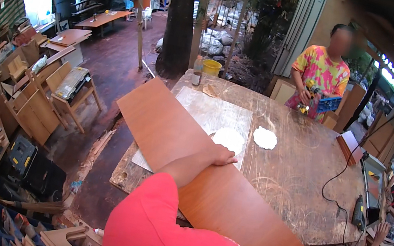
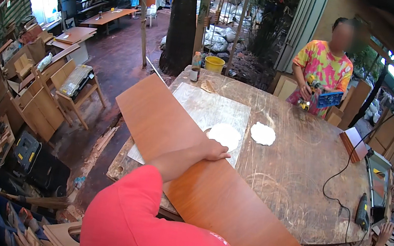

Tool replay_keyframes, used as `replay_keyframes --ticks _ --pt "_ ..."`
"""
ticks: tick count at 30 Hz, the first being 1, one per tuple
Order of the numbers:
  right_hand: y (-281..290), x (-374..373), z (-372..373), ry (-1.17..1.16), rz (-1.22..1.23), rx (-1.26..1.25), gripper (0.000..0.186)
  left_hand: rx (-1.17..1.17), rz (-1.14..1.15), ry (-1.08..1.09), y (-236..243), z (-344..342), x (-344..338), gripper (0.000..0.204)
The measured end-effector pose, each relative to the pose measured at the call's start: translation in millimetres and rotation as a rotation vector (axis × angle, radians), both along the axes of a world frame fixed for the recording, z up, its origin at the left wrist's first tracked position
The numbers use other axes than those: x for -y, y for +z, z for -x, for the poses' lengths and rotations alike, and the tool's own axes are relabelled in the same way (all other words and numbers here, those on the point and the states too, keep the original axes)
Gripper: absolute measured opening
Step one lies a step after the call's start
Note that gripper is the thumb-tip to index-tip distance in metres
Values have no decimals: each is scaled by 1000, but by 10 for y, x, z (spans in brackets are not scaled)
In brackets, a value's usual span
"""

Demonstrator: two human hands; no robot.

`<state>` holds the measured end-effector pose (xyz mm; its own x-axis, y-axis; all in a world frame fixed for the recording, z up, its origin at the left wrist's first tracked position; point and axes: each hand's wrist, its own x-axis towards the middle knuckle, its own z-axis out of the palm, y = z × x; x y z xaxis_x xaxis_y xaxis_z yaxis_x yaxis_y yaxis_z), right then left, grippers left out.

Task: The person trims the edges of a wooden panel using an edge trimmer, rotating and flipping the panel by hand to trim along its different sides.

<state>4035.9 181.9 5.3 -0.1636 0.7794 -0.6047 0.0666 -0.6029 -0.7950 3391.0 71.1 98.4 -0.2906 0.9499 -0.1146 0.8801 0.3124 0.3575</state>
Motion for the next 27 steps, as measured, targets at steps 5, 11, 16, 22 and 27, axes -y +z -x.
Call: replay_keyframes --ticks 5,11,16,22,27 --pt "79 109 23 143 41 -5 86 28 -18 18 -227 25 -2 54" --pt "-6 82 -25 135 16 -116 85 -8 -71 -12 -557 85 -79 50" --pt "-234 -162 -49 -41 171 -37 86 -15 -117 -22 -735 52 -13 48" --pt "145 -101 201 27 151 154 82 -139 -159 -12 -786 7 94 46" --pt "37 -372 222 -9 179 328 82 -24 -337 29 -733 -10 126 33"
